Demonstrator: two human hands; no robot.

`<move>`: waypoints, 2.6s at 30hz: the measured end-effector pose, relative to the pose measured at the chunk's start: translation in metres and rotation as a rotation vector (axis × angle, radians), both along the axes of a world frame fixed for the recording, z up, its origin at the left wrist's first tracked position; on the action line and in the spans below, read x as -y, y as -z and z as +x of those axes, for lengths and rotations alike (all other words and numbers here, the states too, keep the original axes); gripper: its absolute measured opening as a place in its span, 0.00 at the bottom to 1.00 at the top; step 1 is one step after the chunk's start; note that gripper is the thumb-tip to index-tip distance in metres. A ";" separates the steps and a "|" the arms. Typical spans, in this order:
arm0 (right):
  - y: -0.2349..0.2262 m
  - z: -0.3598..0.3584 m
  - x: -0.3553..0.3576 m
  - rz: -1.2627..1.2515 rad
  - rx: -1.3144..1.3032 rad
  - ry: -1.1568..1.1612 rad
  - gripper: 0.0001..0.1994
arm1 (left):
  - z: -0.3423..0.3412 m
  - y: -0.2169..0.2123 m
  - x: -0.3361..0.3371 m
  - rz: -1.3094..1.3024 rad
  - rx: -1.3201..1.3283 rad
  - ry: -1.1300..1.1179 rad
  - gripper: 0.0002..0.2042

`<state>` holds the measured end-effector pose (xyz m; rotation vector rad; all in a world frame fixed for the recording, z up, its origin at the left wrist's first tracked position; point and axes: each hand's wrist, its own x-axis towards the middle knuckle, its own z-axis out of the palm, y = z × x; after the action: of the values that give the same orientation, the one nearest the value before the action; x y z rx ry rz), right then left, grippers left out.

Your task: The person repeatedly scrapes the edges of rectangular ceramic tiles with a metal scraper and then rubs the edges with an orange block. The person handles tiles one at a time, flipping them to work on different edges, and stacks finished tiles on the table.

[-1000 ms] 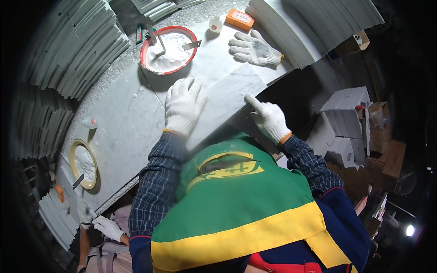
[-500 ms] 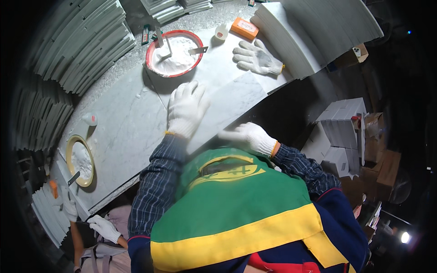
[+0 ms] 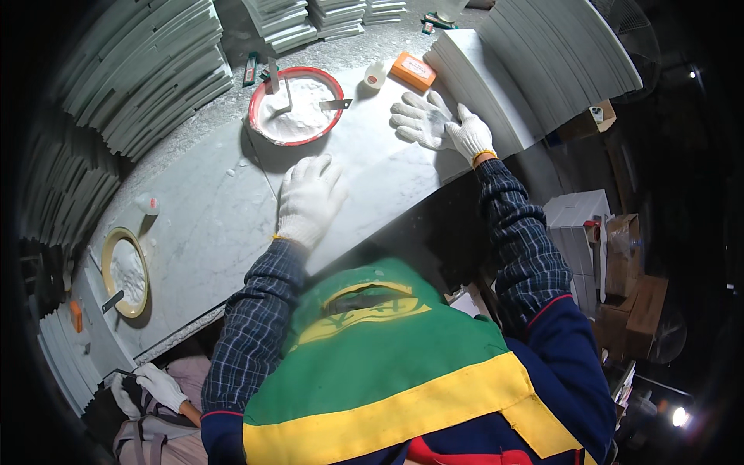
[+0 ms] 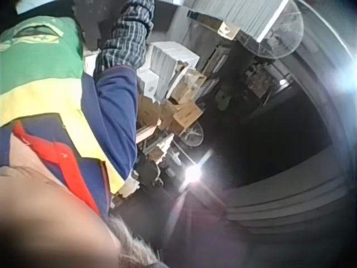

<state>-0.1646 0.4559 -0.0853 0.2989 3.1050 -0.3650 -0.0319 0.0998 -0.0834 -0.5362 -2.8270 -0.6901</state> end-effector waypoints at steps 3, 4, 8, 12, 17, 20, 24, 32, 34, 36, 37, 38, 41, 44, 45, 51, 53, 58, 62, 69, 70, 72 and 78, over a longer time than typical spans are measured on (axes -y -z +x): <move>0.000 -0.002 0.000 -0.029 0.086 -0.056 0.33 | 0.000 0.001 0.000 0.009 0.001 -0.004 0.21; -0.003 0.000 -0.001 -0.186 0.162 -0.067 0.30 | 0.000 0.001 0.001 0.009 0.001 -0.004 0.21; -0.013 0.016 -0.006 -0.660 0.106 0.085 0.25 | -0.001 0.003 0.002 0.010 0.010 0.004 0.21; -0.024 0.034 -0.017 -1.028 0.082 0.145 0.22 | 0.000 0.003 0.000 0.007 -0.008 -0.007 0.20; -0.036 0.054 -0.020 -1.225 0.113 0.119 0.24 | -0.001 0.001 0.000 -0.040 -0.035 -0.003 0.17; -0.039 0.066 -0.009 -1.245 0.119 0.234 0.24 | 0.000 0.000 0.001 0.014 -0.042 0.032 0.18; -0.044 0.080 -0.004 -1.203 0.068 0.298 0.23 | 0.000 0.001 0.000 -0.005 -0.098 0.017 0.17; -0.062 0.155 0.074 0.243 -0.178 -0.447 0.17 | -0.001 0.002 0.000 -0.025 0.006 0.011 0.20; -0.052 0.176 0.135 0.194 -0.274 -0.618 0.18 | -0.002 0.004 0.000 -0.019 -0.004 0.012 0.20; -0.050 0.188 0.165 0.086 -0.320 -0.757 0.19 | -0.003 0.006 0.001 -0.020 -0.027 0.026 0.20; -0.052 0.192 0.167 0.104 -0.196 -0.770 0.19 | -0.003 0.007 0.001 -0.025 -0.032 0.024 0.20; -0.052 0.188 0.162 0.214 -0.154 -0.861 0.20 | -0.004 0.008 0.001 -0.025 -0.015 0.014 0.20; -0.052 0.184 0.140 0.071 -0.243 -0.564 0.26 | -0.002 0.008 0.001 -0.017 -0.010 0.010 0.20; -0.047 0.182 0.144 0.174 -0.300 -0.479 0.27 | -0.001 0.005 0.001 -0.014 0.027 0.012 0.20; -0.046 0.185 0.152 0.246 -0.285 -0.547 0.27 | -0.002 0.005 0.001 -0.011 0.021 0.014 0.20; -0.064 0.180 0.163 0.165 -0.136 -0.456 0.25 | -0.002 0.007 0.001 -0.016 -0.003 0.011 0.20; -0.061 0.176 0.157 0.265 -0.186 -0.370 0.28 | -0.002 0.009 0.001 -0.010 -0.024 0.003 0.18; -0.044 0.191 0.165 0.270 -0.313 -0.605 0.29 | -0.004 0.010 0.001 0.006 -0.112 -0.007 0.14; -0.058 0.181 0.156 0.195 -0.127 -0.285 0.23 | -0.002 0.008 0.002 -0.034 -0.006 0.013 0.20; -0.037 0.203 0.163 0.243 -0.411 -0.692 0.27 | -0.004 0.009 0.002 -0.019 -0.011 0.013 0.19; -0.035 0.206 0.156 0.171 -0.297 -0.545 0.29 | -0.003 0.009 0.002 -0.026 -0.009 0.012 0.19; -0.032 0.202 0.144 0.058 -0.212 -0.412 0.28 | -0.002 0.010 0.002 -0.025 -0.007 0.010 0.19; -0.032 0.202 0.150 0.121 -0.375 -0.421 0.28 | -0.004 0.011 0.002 -0.013 -0.032 0.012 0.19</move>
<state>0.0375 0.3054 -0.0537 -0.4764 3.4292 -0.2456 -0.0359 0.0979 -0.0940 -0.5623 -2.8028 -0.6603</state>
